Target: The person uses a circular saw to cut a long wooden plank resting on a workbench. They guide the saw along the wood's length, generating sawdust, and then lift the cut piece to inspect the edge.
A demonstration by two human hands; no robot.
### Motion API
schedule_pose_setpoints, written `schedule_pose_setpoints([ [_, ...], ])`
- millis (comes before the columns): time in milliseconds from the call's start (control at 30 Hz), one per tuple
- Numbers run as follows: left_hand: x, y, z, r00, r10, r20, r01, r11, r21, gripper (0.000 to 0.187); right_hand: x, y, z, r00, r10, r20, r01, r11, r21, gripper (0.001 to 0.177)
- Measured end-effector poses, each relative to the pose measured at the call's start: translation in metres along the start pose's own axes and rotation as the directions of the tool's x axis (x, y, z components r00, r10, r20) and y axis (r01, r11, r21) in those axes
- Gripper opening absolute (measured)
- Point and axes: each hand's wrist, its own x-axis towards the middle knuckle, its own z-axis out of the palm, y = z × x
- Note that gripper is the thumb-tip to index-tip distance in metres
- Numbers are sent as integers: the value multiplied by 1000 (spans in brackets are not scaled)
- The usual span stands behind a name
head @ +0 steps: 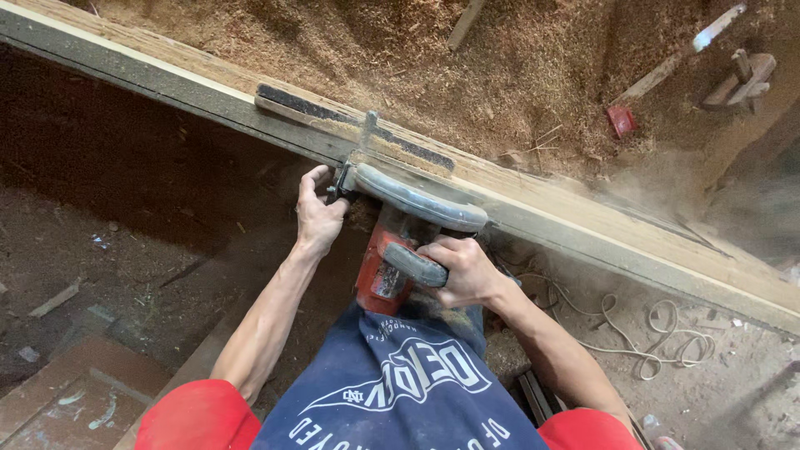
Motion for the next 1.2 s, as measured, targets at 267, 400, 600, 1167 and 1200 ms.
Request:
schedule_pose_setpoints([
  [267,7,24,-15,993,-118,-30,116,991,-67,92,20,-12,1,1000,-8,-16,8,1000,11,44],
  [400,10,32,-24,987,-160,-6,159,985,-65,99,31,-19,2,999,-10,-42,12,1000,29,38],
  [600,21,19,-35,997,-81,-12,81,997,-17,92,44,-25,5,999,-12,-42,12,1000,-4,37],
  [1167,38,12,-53,996,-10,-85,13,999,33,82,66,-30,16,998,48,-27,-49,998,-35,34],
  [1200,39,11,-55,997,-15,-78,18,999,38,85,68,-30,16,999,30,-23,-31,999,-35,35],
])
